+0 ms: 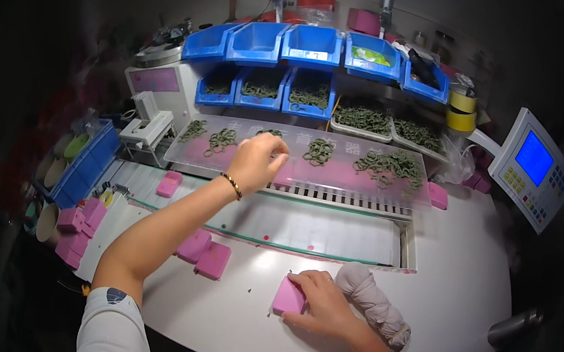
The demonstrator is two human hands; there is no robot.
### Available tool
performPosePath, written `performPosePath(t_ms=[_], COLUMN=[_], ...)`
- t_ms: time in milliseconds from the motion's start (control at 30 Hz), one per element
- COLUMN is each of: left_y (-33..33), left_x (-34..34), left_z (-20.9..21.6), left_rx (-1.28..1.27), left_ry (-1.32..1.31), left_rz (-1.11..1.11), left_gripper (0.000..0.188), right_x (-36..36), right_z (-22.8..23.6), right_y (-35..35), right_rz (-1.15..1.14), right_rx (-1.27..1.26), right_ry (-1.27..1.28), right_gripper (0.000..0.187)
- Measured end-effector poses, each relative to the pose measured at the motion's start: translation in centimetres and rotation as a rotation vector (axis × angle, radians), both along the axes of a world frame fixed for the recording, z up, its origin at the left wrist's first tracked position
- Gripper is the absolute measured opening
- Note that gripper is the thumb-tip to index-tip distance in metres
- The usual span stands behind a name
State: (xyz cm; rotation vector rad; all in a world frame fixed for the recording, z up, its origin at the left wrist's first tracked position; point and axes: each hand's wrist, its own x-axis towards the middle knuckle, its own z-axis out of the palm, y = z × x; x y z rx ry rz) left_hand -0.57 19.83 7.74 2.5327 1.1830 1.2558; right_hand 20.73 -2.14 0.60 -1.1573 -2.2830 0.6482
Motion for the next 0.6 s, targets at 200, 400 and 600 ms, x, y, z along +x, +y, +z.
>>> performPosePath(t_ms=[200,400,600], left_y=[7.2,11.7,13.2], left_x=[0.6,2.5,3.2], left_z=[1.8,3.4,3.8], left_rx=[-0.045,-0.032,-0.024], left_ry=[0.075,0.221,0.307], left_rz=[0.275,0.356,0.374], left_gripper=[0.008,0.015,0.023], right_x=[-0.3,-0.1,-0.2], right_z=[0.2,0.3,0.4], right_y=[-0.5,-0.7,-0.5], right_rz=[-0.016,-0.028,-0.026], right_rx=[-0.008,-0.006,0.021], right_ry=[-0.008,-0.015,-0.019], right_gripper=[0.067,0.066,0.064])
